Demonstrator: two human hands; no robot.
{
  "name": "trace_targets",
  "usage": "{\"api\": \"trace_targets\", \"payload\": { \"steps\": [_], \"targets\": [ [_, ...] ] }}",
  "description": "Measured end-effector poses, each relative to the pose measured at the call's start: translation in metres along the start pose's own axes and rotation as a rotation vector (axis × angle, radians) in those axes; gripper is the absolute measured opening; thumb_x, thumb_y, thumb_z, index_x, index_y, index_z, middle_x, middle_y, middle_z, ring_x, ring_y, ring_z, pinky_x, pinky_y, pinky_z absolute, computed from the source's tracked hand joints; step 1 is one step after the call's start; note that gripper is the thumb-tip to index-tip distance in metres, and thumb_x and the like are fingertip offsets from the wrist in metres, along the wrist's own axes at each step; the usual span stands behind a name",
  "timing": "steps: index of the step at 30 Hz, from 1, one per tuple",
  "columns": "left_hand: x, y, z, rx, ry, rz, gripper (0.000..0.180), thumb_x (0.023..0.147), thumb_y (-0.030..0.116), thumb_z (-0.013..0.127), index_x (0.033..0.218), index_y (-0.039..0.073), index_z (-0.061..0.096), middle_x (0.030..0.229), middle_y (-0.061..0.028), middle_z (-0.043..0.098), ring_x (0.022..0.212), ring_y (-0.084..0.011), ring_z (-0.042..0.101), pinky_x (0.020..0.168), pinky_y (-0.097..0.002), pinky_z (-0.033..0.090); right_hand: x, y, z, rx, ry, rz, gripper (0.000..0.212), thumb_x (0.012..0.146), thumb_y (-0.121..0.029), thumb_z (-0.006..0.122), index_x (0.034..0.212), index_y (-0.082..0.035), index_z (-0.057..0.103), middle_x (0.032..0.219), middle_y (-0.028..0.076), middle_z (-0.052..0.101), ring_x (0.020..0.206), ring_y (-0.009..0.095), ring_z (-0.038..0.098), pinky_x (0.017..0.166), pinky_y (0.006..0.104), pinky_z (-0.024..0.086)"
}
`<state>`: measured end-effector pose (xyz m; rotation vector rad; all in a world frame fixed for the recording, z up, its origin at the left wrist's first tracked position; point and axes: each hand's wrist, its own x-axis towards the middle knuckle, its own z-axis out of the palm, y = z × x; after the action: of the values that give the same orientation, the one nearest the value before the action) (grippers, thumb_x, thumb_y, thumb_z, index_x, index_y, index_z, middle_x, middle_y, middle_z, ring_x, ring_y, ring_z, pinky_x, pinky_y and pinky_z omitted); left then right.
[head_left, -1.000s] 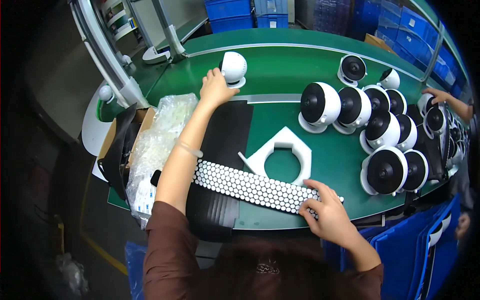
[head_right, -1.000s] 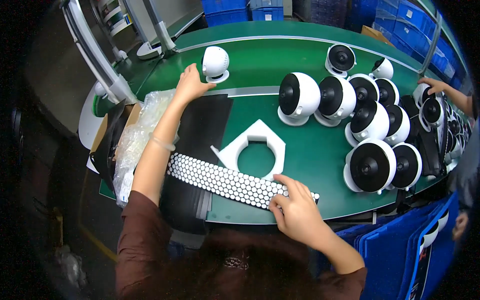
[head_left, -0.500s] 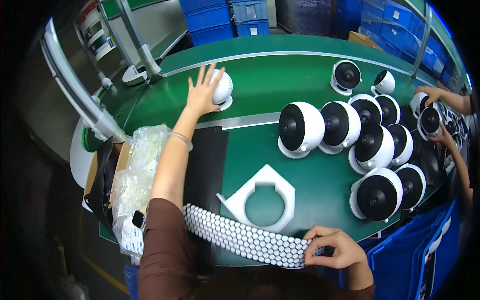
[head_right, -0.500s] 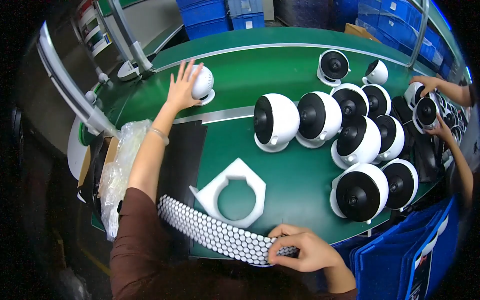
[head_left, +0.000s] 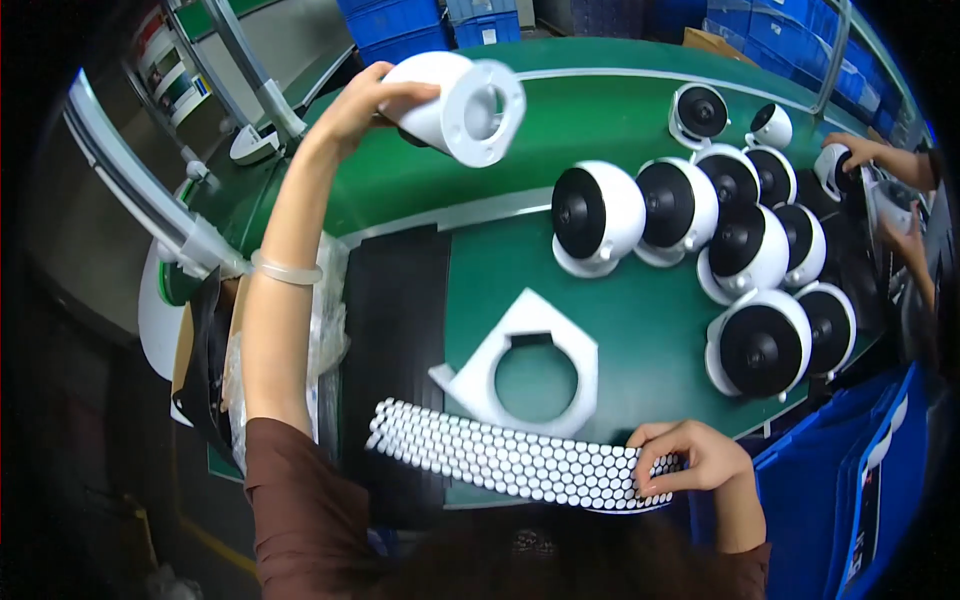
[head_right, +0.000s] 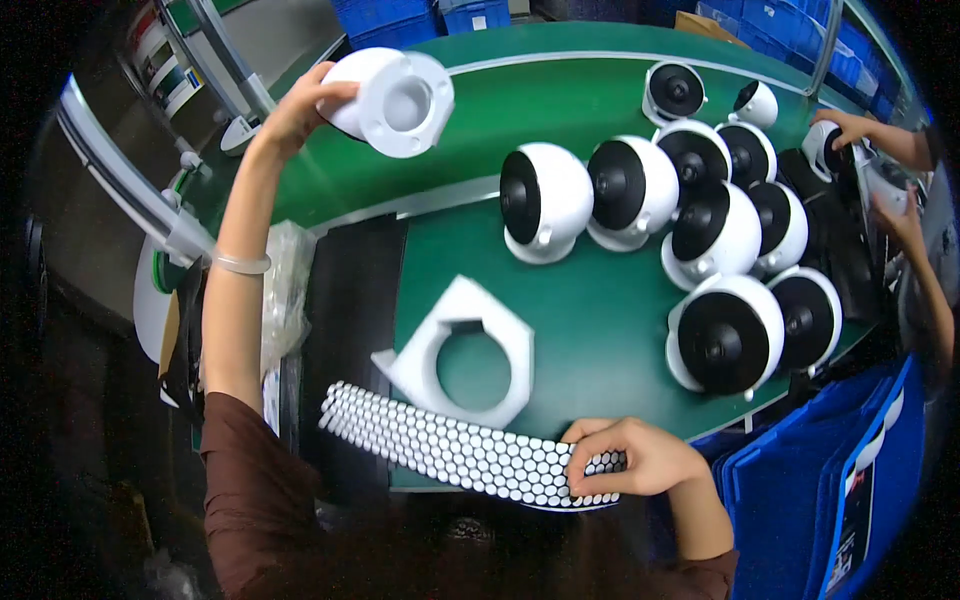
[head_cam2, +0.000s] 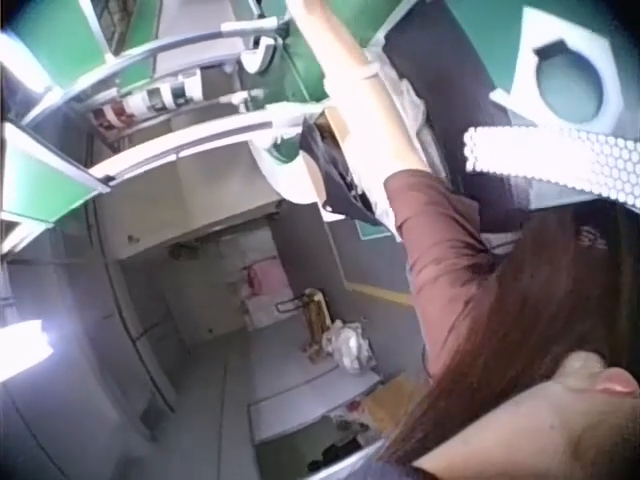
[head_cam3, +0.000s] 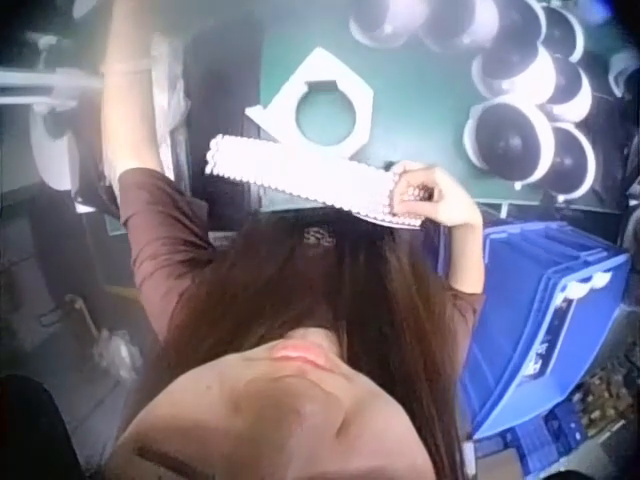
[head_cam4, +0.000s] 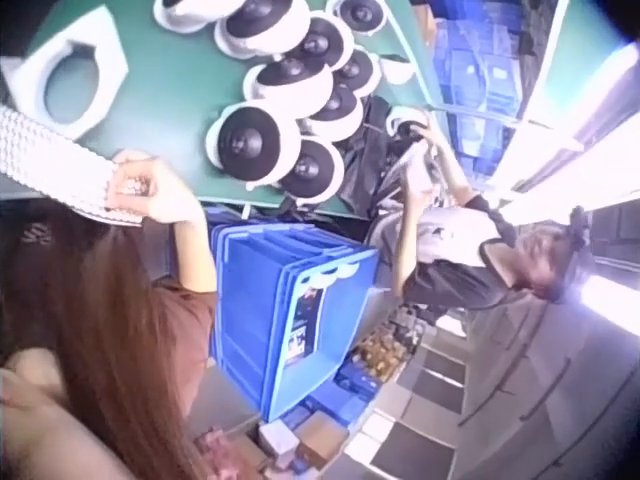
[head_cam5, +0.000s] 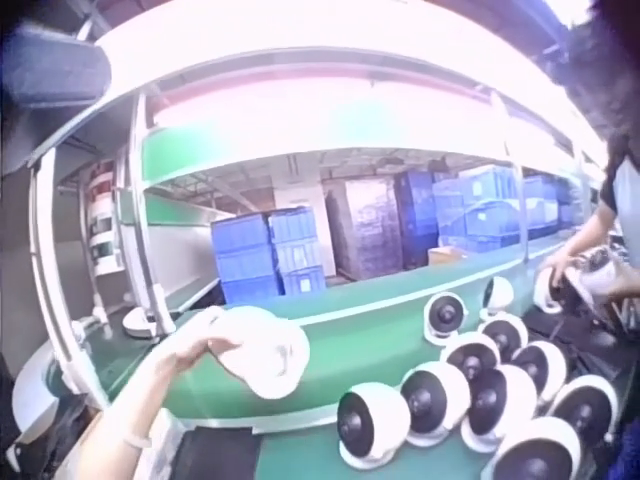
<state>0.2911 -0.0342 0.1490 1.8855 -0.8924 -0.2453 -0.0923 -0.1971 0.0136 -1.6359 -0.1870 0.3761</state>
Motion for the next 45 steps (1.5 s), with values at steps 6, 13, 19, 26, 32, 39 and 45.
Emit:
{"api": "trace_targets", "payload": {
  "steps": [6,13,19,26,32,39,45],
  "targets": [
    [-0.095,0.027,0.062,-0.306,-0.266,-0.207,0.027,0.067,0.017,0.054,0.089,0.001,0.055,0.075,-0.0037,0.057,0.065,-0.0102,0.055,0.056,-0.0224,0.046,-0.017,0.0,0.035,-0.061,0.042,-0.025,0.01,0.064,-0.005,0.065,0.072,-0.003,0.061,0.086,0.008,0.055,0.083,0.019,0.052,0.076,0.0266,0.038],
    [-0.158,-0.013,0.107,-0.227,-0.516,-0.13,0.042,0.068,0.017,0.054,0.104,-0.004,0.048,0.095,-0.0094,0.053,0.088,-0.0143,0.05,0.079,-0.0246,0.038,-0.027,0.011,0.057,-0.1,0.079,-0.114,0.01,0.062,-0.001,0.066,0.07,-0.003,0.061,0.083,0.007,0.055,0.08,0.016,0.051,0.074,0.0249,0.038],
    [-0.159,-0.014,0.109,-0.054,-0.541,-0.022,0.046,0.073,0.025,0.054,0.109,-0.001,0.047,0.104,-0.0092,0.05,0.092,-0.0125,0.047,0.08,-0.024,0.036,-0.031,0.013,0.062,-0.123,0.117,-0.109,0.009,0.064,-0.006,0.065,0.072,-0.005,0.061,0.083,0.007,0.054,0.082,0.018,0.051,0.076,0.0273,0.038],
    [-0.182,0.014,0.106,0.394,-0.256,0.497,0.067,0.067,0.02,0.059,0.125,0.004,0.03,0.125,-0.0172,0.035,0.119,-0.0262,0.031,0.097,-0.035,0.023,-0.009,0.013,0.038,-0.262,0.308,-0.061,0.012,0.059,-0.009,0.067,0.067,-0.002,0.061,0.078,0.007,0.055,0.079,0.017,0.05,0.074,0.0254,0.037],
    [-0.211,0.003,0.124,0.465,-0.25,0.59,0.081,0.057,0.017,0.064,0.127,0.007,0.025,0.129,-0.0205,0.019,0.119,-0.0373,0.024,0.096,-0.0405,0.026,0.008,0.013,0.019,-0.393,0.235,-0.062,0.013,0.062,-0.014,0.066,0.068,-0.004,0.062,0.081,0.009,0.056,0.08,0.021,0.053,0.074,0.0267,0.038],
    [-0.161,-0.023,0.11,0.369,-0.264,0.672,0.08,0.054,0.017,0.071,0.123,0.006,0.032,0.121,-0.0163,0.036,0.11,-0.0303,0.038,0.091,-0.0344,0.034,0.013,0.007,0.026,-0.382,0.183,-0.029,0.012,0.061,-0.011,0.066,0.068,-0.003,0.061,0.076,0.007,0.056,0.082,0.019,0.051,0.075,0.0278,0.037],
    [-0.142,-0.046,0.101,0.183,-0.395,0.45,0.077,0.063,0.018,0.069,0.126,0.005,0.028,0.13,-0.0121,0.031,0.117,-0.0236,0.034,0.096,-0.0318,0.028,0.023,0.01,0.009,-0.477,0.157,-0.026,0.012,0.062,-0.014,0.065,0.068,-0.005,0.062,0.082,0.01,0.056,0.079,0.023,0.054,0.071,0.0287,0.04]
  ]
}}
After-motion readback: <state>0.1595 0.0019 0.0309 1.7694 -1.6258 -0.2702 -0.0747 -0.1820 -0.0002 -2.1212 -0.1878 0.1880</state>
